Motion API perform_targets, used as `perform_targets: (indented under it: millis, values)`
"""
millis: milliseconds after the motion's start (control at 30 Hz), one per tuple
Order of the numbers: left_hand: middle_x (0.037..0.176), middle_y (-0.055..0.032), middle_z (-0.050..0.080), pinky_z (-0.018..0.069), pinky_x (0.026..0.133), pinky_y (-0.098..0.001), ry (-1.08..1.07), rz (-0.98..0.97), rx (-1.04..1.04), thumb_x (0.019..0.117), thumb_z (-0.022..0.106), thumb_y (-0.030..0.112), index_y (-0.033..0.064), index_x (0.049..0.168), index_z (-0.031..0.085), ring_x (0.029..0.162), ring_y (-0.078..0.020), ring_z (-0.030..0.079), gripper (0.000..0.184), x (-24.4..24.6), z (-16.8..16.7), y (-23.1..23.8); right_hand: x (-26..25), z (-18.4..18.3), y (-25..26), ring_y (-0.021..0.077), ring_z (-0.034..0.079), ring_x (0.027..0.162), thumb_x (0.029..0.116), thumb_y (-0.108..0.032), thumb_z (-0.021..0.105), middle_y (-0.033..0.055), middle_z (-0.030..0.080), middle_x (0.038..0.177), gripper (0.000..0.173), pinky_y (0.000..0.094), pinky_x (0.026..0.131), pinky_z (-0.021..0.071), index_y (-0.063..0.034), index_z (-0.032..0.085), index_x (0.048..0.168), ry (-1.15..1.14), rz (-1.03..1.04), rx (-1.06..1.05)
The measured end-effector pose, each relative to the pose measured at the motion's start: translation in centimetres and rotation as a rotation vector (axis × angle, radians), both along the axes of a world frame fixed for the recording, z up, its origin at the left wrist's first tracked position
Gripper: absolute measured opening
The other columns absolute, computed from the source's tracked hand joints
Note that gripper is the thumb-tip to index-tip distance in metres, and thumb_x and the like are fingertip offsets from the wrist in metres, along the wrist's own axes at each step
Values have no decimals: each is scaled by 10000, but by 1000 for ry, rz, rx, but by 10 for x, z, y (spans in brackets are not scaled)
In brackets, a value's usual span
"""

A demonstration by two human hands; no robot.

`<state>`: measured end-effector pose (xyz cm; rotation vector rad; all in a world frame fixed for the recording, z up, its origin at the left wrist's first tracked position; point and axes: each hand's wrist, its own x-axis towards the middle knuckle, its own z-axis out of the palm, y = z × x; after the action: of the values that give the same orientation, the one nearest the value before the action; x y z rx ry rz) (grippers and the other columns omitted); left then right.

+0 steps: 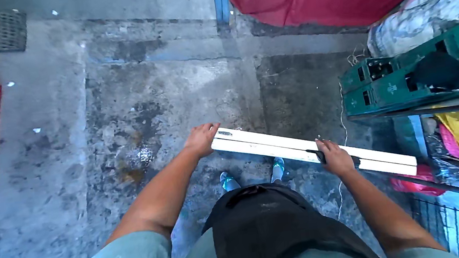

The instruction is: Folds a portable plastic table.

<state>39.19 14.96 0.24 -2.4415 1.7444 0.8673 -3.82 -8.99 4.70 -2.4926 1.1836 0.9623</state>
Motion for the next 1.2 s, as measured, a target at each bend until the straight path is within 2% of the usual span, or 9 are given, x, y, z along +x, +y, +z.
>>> perform_targets:
  millis: [133,300,400,533,667,867,1000,1100,1200]
  values:
    - [1434,-211,533,439,1046,-618,-77,45,115,640,937,117,205,1608,320,1326,-405,522,1151,-14,15,-9,-56,-3,-31,408,364,1483,730,-127,846,183,393,1607,1062,638,1164,315,-264,294,1627,-40,-2,9]
    - [1664,-231,234,101,1171,-765,-114,44,285,720,900,228,259,1648,211,1553,-453,141,1156,-79,37,-44,-112,-9,-70,400,261,1537,695,-269,907,173,325,1649,1130,680,1221,145,-286,275,1632,1,-35,48]
    - [1693,-219,153,71,1172,-767,3,-77,196,733,889,210,268,1649,206,1566,-451,77,1144,-148,31,-82,-130,-14,-82,400,291,1523,687,-357,914,173,318,1651,1145,671,1222,156,-289,274,1633,-22,-10,96]
    - [1667,-234,227,104,1166,-774,82,-105,179,746,866,137,288,1648,189,1545,-473,160,1138,-225,19,-123,-133,-16,-89,395,471,1376,684,-478,862,154,513,1498,1083,621,1141,330,-302,326,1608,-29,49,130]
    - [1483,-219,485,152,1157,-761,10,-42,235,713,822,62,306,1632,235,1401,-465,415,1117,-240,14,-138,-136,-22,-94,361,526,1305,655,-502,850,127,583,1406,1029,609,1070,391,-314,407,1564,-82,73,97]
    - [1473,-234,484,171,1153,-761,-26,-21,278,711,840,78,273,1615,283,1386,-477,424,1079,-238,19,-151,-131,-16,-104,389,518,1304,667,-422,854,157,576,1400,1023,638,1042,401,-305,395,1574,-108,70,146]
    - [1467,-233,488,162,1159,-757,-37,-5,278,727,834,83,274,1612,291,1384,-473,429,1056,-236,19,-152,-127,-10,-117,388,493,1351,753,-506,838,149,484,1524,1000,610,1077,418,-244,371,1597,-164,105,249]
    - [1480,-233,477,140,1168,-756,-29,8,273,736,831,78,282,1613,289,1400,-479,409,1051,-238,16,-151,-120,0,-116,384,502,1362,832,-353,801,165,501,1519,755,555,1103,444,-209,520,1518,-310,136,271]
    - [1501,-243,466,114,1174,-760,-20,41,249,775,786,25,277,1615,298,1426,-491,376,1004,-234,17,-156,-89,18,-109,389,547,1317,885,-183,722,197,623,1364,410,552,1102,445,-105,706,1287,-342,235,304]
